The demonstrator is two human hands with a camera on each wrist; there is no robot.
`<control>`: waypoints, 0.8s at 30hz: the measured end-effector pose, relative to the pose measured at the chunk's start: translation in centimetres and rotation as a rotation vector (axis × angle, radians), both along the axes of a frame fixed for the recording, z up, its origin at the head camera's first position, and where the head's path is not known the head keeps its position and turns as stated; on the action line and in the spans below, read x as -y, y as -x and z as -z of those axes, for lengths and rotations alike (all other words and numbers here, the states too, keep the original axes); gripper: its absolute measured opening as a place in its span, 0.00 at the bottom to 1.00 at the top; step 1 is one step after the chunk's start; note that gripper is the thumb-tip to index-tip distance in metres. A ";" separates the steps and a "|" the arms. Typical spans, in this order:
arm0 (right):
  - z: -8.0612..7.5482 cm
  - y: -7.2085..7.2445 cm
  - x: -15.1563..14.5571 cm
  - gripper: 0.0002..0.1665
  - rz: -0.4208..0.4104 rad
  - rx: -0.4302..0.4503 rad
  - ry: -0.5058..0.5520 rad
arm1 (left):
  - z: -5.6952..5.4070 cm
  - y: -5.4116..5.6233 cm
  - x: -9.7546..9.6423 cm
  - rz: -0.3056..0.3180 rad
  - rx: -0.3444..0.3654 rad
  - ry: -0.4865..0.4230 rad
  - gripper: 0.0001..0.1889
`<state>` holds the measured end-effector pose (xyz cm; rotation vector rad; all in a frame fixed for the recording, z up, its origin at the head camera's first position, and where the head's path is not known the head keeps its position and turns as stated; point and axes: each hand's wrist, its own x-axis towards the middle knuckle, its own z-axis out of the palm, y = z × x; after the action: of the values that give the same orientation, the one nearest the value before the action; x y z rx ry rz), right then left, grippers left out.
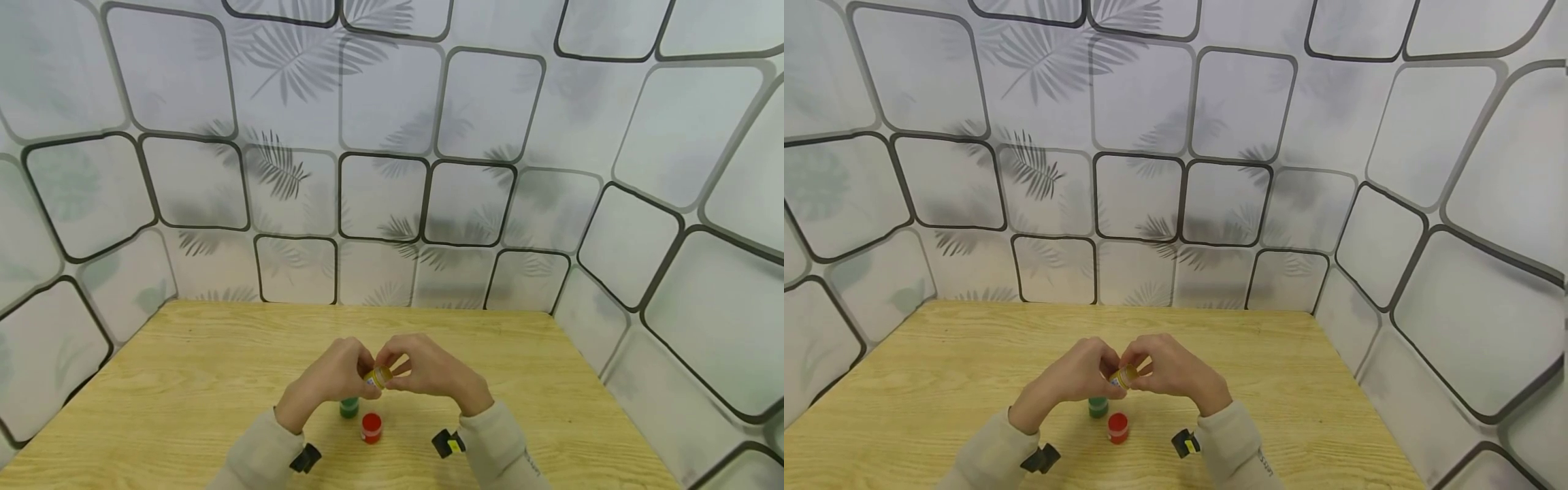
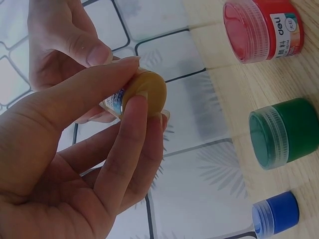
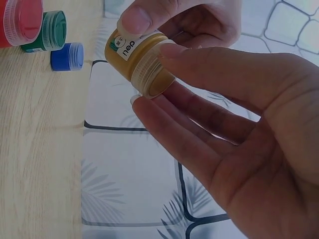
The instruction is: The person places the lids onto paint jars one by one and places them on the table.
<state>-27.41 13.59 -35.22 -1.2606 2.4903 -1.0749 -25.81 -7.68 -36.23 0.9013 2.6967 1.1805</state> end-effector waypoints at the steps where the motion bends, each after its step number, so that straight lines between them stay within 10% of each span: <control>1: 0.0 0.0 0.0 0.15 0.001 0.001 -0.001 | 0.0 0.0 0.0 0.001 0.001 0.000 0.05; 24: 0.0 0.0 0.1 0.10 0.053 -0.019 -0.062 | 0.0 -0.1 -0.1 0.003 0.004 -0.002 0.05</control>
<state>-27.44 13.52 -35.23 -1.2004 2.5640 -0.9933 -25.70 -7.63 -36.21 0.9028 2.6905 1.1835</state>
